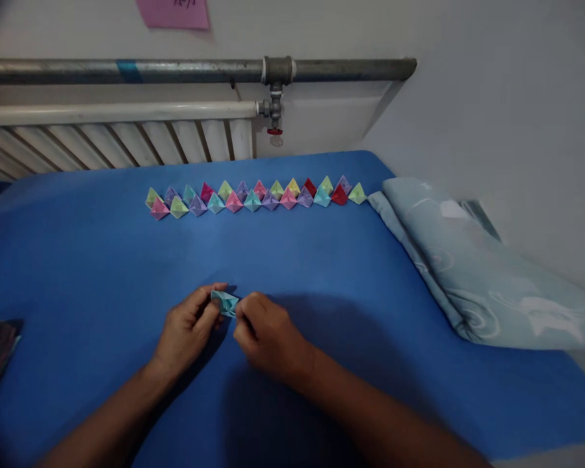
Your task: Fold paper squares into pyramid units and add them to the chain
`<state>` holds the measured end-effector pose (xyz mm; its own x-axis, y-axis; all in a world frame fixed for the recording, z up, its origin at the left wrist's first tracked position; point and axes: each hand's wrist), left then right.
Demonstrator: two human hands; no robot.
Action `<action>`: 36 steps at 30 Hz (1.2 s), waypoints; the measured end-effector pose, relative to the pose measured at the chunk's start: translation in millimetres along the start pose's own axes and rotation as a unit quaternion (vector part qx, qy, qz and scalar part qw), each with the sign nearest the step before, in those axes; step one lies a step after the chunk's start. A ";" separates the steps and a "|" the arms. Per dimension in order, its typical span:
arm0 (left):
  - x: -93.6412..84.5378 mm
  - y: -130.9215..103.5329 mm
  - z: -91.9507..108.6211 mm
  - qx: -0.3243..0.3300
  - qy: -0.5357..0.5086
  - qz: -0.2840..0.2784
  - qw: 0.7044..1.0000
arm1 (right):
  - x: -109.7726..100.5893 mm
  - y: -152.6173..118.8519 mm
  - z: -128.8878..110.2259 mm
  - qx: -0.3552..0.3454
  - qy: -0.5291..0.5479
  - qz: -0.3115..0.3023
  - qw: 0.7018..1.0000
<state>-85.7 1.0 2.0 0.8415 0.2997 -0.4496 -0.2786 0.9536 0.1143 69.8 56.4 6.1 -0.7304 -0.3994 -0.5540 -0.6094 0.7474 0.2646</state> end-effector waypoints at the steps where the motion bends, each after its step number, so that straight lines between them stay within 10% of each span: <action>1: -0.2 0.1 -0.2 0.011 0.014 0.004 1.000 | -0.6 0.8 -1.4 0.024 0.023 -0.009 0.999; 9: 1.1 -3.1 0.9 0.074 0.054 -0.002 0.996 | -2.4 11.8 -0.9 0.184 0.108 -0.013 0.977; 36: 0.9 -6.6 1.9 0.077 0.027 -0.054 0.995 | 3.9 12.5 6.5 0.103 0.000 -0.067 0.992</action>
<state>-82.2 -5.0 2.5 0.8352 0.1967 -0.5135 -0.1099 0.9747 0.1947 61.4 67.7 2.1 -0.6469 -0.5035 -0.5727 -0.6256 0.7799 0.0211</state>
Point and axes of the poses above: each hand's wrist, its own y-axis towards the middle knuckle, its own x-axis out of the palm, z = x × y, and after that the axes turned 6 degrees about x, right-handed
